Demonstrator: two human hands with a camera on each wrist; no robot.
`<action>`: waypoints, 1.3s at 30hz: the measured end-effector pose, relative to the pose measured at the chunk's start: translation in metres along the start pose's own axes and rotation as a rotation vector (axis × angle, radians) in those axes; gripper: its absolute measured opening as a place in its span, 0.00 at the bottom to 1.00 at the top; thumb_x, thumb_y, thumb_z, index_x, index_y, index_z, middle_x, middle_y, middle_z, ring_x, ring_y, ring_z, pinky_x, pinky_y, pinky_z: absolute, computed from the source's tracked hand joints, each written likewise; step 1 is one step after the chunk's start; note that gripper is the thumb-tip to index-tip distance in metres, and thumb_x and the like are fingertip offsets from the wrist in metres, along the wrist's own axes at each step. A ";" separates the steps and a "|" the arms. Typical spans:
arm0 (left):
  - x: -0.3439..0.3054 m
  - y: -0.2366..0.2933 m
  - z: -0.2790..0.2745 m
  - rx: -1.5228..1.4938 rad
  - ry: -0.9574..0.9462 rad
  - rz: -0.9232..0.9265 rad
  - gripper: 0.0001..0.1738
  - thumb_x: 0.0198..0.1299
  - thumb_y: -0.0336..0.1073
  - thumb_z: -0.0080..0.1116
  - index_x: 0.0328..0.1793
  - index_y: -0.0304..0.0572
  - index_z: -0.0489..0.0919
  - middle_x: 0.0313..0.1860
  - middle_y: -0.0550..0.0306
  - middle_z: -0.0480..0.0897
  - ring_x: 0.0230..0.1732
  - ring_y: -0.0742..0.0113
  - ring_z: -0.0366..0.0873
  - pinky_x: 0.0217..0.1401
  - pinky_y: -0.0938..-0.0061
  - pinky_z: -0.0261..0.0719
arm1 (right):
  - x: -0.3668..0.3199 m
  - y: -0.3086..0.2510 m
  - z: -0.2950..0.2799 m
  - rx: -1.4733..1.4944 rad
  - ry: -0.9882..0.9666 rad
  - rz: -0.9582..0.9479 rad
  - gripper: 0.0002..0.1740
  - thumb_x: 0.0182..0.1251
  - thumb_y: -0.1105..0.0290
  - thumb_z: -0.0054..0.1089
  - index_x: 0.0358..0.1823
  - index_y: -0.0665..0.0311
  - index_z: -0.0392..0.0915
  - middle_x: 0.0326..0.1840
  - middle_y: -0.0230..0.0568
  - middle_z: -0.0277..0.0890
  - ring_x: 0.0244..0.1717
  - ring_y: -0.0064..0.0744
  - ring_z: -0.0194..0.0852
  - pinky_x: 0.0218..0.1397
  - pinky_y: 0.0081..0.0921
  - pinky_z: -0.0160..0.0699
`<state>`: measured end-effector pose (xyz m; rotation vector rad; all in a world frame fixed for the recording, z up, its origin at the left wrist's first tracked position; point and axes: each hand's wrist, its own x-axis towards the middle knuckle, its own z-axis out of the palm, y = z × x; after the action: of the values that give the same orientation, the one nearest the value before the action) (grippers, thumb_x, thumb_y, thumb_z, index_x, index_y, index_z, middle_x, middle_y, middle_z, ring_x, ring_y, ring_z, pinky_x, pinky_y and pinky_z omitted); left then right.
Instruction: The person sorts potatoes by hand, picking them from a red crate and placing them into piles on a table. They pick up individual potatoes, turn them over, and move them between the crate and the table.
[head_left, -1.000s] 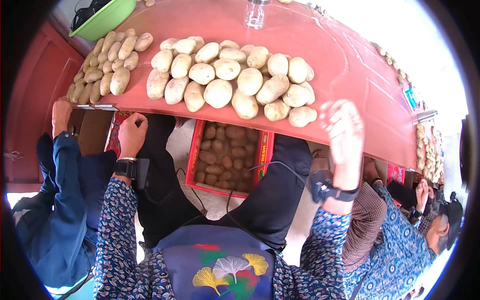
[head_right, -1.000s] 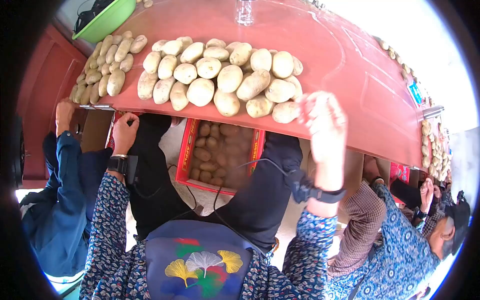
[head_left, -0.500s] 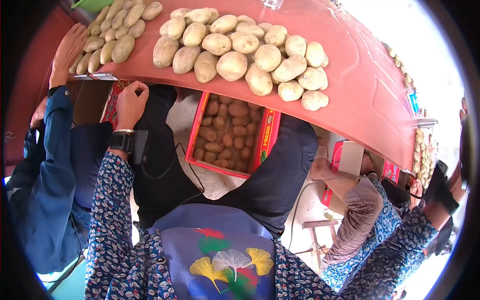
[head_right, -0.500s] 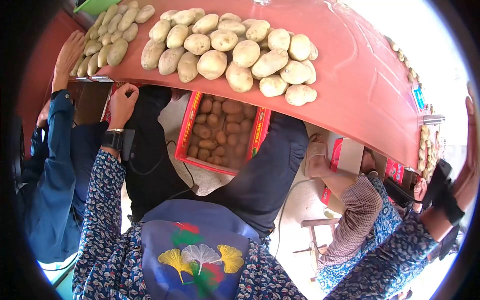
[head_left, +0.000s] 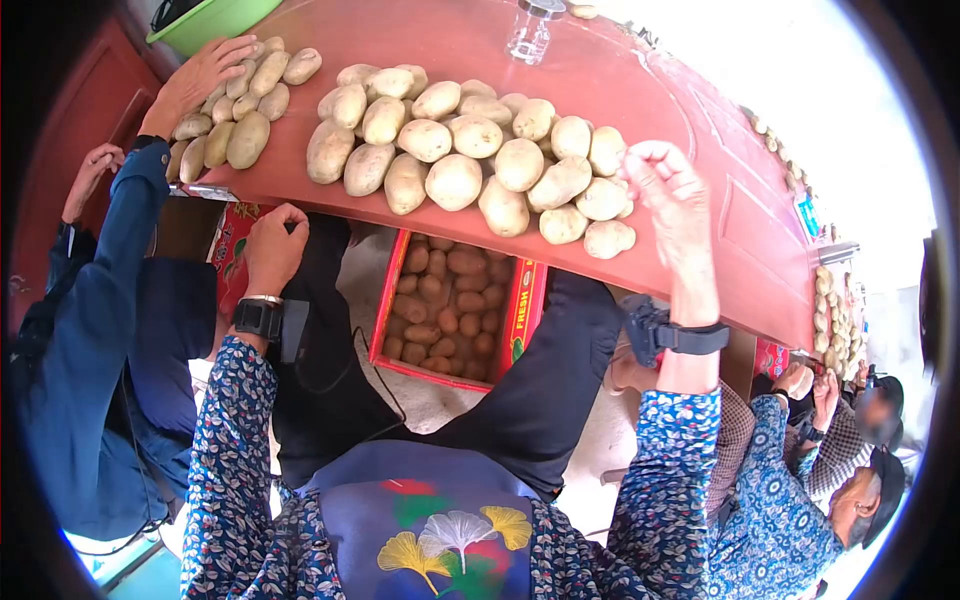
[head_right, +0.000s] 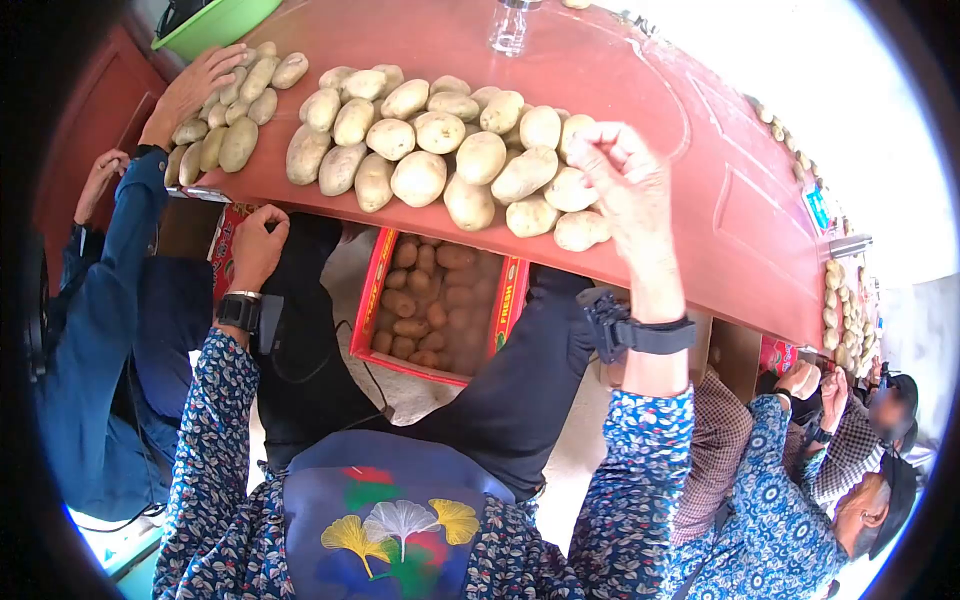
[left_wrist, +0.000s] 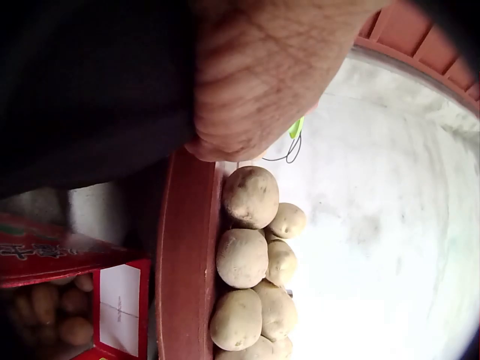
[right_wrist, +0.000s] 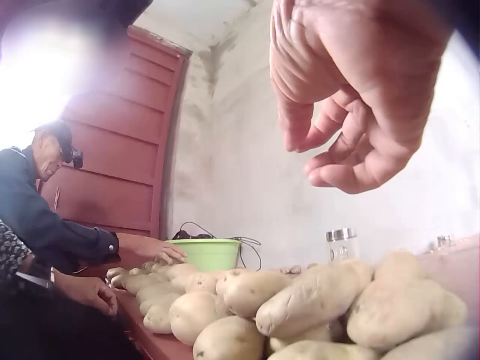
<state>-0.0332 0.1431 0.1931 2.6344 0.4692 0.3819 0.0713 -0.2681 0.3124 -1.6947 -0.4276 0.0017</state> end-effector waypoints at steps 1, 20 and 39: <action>0.000 -0.001 -0.001 0.017 0.011 0.006 0.07 0.52 0.38 0.57 0.34 0.45 0.81 0.33 0.48 0.83 0.40 0.47 0.80 0.43 0.59 0.75 | -0.002 0.009 0.005 -0.032 0.032 -0.021 0.06 0.63 0.71 0.59 0.41 0.59 0.77 0.40 0.34 0.78 0.37 0.18 0.73 0.37 0.17 0.70; 0.001 -0.003 -0.003 -0.023 -0.030 -0.062 0.09 0.52 0.40 0.56 0.35 0.47 0.81 0.31 0.50 0.83 0.38 0.50 0.81 0.42 0.61 0.75 | 0.006 0.054 0.047 -1.216 -0.120 -0.359 0.28 0.43 0.86 0.49 0.51 0.59 0.71 0.51 0.40 0.69 0.55 0.45 0.66 0.56 0.39 0.67; 0.002 -0.011 -0.002 -0.005 -0.057 -0.114 0.10 0.53 0.42 0.57 0.37 0.49 0.82 0.37 0.53 0.84 0.41 0.51 0.80 0.43 0.62 0.75 | -0.117 0.056 0.059 1.219 0.188 0.417 0.17 0.66 0.52 0.49 0.44 0.58 0.70 0.38 0.38 0.68 0.38 0.33 0.66 0.44 0.32 0.69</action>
<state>-0.0349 0.1542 0.1899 2.5916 0.5951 0.2713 -0.0363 -0.2507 0.2203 -0.5369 0.1046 0.3388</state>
